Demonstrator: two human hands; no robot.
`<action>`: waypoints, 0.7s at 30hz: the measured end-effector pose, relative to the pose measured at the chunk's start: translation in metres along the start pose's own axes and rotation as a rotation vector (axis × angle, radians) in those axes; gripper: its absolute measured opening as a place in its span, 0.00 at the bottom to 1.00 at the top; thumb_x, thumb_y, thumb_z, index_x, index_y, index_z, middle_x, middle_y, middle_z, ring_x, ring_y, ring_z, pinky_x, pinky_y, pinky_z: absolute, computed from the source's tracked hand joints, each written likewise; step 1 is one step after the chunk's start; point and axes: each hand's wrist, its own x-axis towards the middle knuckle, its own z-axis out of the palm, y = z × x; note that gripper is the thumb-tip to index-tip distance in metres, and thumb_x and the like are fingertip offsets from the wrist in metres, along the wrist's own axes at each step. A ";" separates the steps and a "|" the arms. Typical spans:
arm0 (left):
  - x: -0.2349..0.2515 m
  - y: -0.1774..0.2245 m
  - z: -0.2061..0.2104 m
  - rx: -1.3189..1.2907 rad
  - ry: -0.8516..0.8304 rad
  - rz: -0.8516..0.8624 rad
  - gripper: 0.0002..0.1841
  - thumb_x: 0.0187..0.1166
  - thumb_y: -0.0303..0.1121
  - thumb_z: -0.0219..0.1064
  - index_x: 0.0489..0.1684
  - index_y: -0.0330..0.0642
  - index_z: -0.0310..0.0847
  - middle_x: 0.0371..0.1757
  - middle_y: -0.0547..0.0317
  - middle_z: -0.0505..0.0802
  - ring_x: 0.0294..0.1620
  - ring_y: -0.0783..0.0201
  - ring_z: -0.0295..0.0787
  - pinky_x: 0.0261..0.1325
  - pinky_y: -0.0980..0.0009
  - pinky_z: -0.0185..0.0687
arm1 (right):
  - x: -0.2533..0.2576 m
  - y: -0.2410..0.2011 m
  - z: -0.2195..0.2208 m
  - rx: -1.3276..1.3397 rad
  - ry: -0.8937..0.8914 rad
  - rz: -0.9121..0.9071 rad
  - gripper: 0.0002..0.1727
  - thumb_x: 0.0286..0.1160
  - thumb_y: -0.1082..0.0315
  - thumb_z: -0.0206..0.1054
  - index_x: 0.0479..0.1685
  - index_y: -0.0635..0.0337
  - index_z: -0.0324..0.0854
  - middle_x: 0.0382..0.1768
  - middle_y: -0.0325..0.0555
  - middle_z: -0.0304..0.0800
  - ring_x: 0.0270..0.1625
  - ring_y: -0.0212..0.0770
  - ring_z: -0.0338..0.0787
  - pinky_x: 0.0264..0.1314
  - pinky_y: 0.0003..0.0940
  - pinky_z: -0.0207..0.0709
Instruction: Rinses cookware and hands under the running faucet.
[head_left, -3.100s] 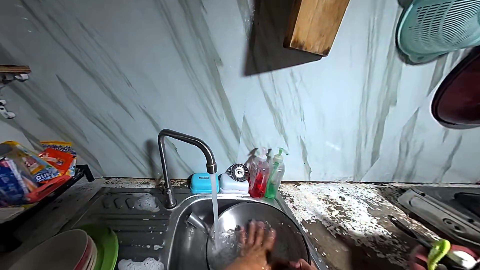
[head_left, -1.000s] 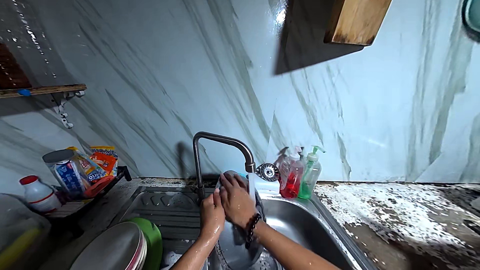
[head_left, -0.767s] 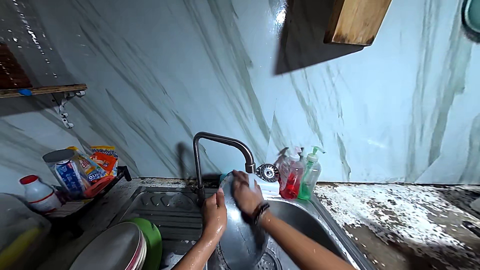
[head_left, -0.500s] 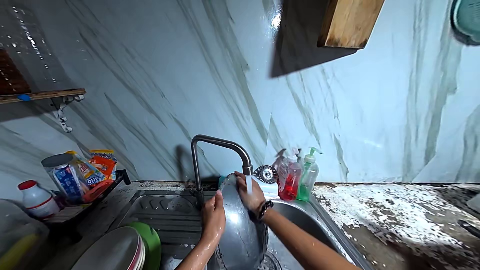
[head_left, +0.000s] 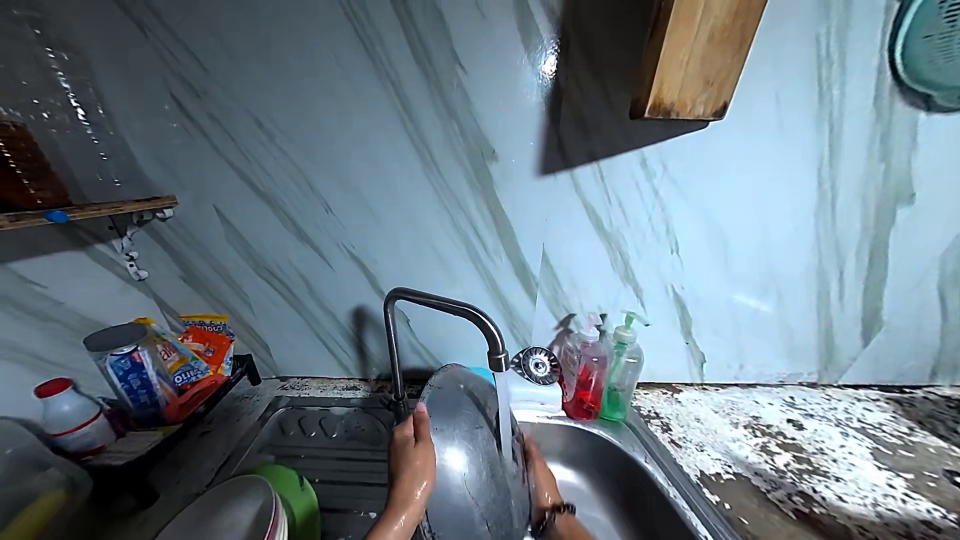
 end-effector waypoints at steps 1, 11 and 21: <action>0.002 0.001 -0.001 0.002 -0.001 -0.034 0.26 0.97 0.38 0.44 0.41 0.22 0.82 0.37 0.41 0.84 0.44 0.54 0.80 0.53 0.57 0.74 | -0.015 0.014 0.005 0.064 0.043 0.022 0.31 0.98 0.58 0.30 0.91 0.68 0.53 0.89 0.64 0.61 0.90 0.51 0.64 0.92 0.46 0.53; 0.001 0.020 0.015 0.090 -0.144 -0.027 0.26 0.97 0.38 0.42 0.45 0.23 0.82 0.42 0.39 0.86 0.49 0.51 0.81 0.58 0.55 0.74 | -0.057 -0.019 0.019 -0.260 0.183 -0.221 0.31 0.95 0.65 0.34 0.88 0.80 0.52 0.89 0.77 0.52 0.93 0.67 0.52 0.96 0.52 0.39; 0.000 0.027 0.040 -0.163 -0.286 -0.031 0.28 0.97 0.39 0.39 0.52 0.23 0.84 0.54 0.33 0.88 0.61 0.49 0.83 0.69 0.54 0.74 | -0.051 -0.132 0.046 -1.001 -0.074 -0.309 0.29 0.92 0.55 0.51 0.87 0.58 0.67 0.91 0.54 0.60 0.95 0.58 0.50 0.93 0.65 0.37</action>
